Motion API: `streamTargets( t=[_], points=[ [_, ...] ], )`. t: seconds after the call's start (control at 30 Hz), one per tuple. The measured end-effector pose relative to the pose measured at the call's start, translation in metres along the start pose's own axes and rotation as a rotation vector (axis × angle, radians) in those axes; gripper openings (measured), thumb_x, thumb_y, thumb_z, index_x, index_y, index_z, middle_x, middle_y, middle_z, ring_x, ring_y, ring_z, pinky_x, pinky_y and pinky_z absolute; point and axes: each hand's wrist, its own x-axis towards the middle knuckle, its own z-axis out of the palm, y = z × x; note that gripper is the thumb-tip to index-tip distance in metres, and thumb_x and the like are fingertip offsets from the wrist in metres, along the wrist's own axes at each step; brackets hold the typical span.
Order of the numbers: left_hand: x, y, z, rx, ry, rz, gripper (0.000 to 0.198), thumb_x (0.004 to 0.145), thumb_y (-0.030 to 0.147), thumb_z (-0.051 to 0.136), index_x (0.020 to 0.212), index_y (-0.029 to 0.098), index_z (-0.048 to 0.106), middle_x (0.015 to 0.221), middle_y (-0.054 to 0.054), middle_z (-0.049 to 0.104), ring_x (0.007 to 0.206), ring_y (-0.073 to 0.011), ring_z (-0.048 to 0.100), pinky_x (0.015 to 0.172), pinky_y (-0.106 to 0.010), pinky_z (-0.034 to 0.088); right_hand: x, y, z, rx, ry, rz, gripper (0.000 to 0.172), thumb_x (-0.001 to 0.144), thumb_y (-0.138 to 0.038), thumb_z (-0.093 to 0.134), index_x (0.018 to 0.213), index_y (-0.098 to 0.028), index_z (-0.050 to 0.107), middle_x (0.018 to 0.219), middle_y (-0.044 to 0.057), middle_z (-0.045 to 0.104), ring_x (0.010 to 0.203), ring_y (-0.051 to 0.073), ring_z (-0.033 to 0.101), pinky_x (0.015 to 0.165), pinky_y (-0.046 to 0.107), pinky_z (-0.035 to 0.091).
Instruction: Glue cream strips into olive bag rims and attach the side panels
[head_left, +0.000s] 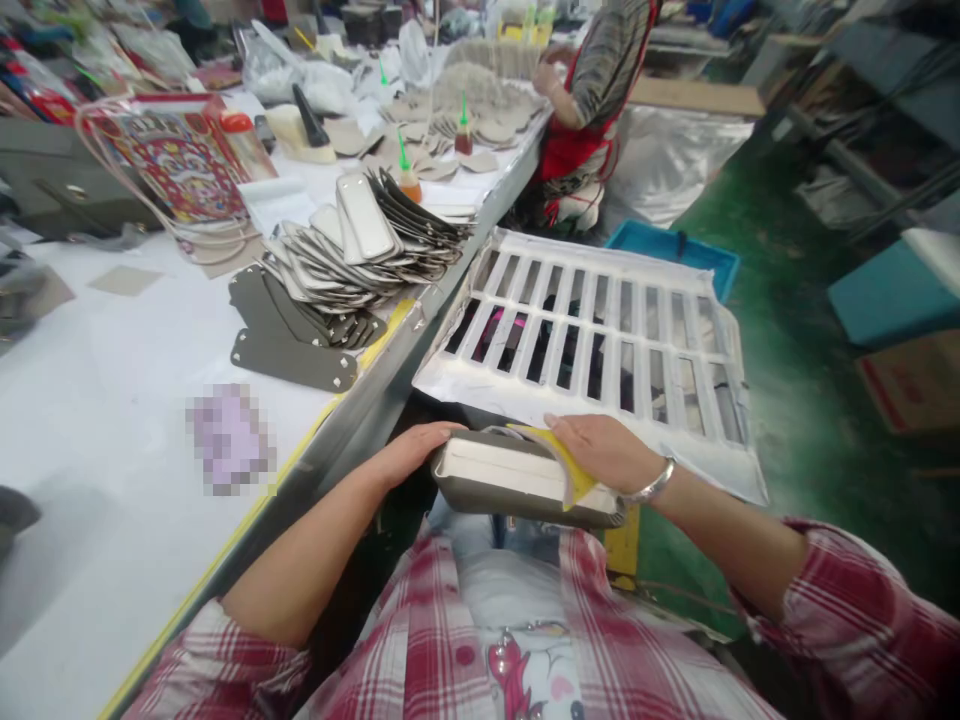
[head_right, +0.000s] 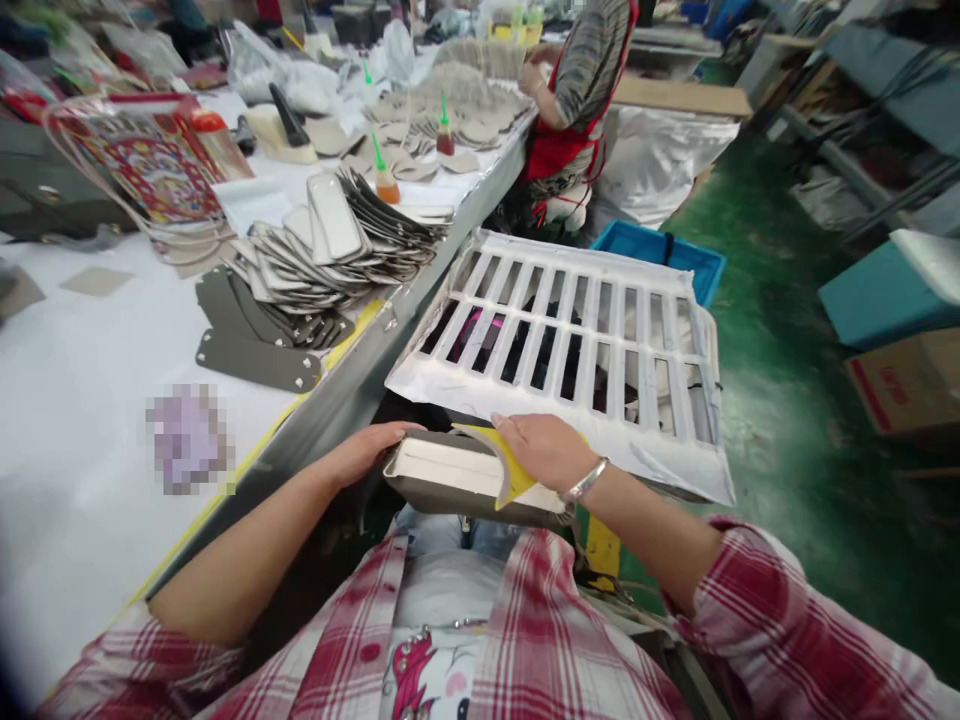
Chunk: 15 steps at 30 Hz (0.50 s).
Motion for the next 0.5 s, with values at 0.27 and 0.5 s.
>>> streamTargets(
  t=[0.27, 0.5],
  points=[
    [0.007, -0.003, 0.018, -0.187, 0.005, -0.05, 0.041, 0.075, 0.038, 0.057, 0.105, 0.011, 0.063, 0.093, -0.01, 0.065, 0.083, -0.0201, 0.057, 0.078, -0.031, 0.041, -0.068, -0.018, 0.029, 0.4, 0.383, 0.02, 0.057, 0.093, -0.048, 0.016, 0.059, -0.017, 0.05, 0.058, 0.004, 0.056, 0.056, 0.015, 0.053, 0.058, 0.027, 0.043],
    [0.002, 0.011, 0.02, -0.072, 0.122, 0.038, 0.03, 0.067, 0.025, 0.058, 0.092, 0.01, 0.068, 0.082, -0.008, 0.066, 0.08, -0.0194, 0.058, 0.079, -0.033, 0.043, -0.08, 0.017, 0.055, -0.124, 0.5, -0.46, 0.035, 0.086, -0.032, 0.034, 0.094, -0.018, 0.065, 0.088, 0.011, 0.068, 0.078, 0.021, 0.065, 0.069, 0.029, 0.053]
  ],
)
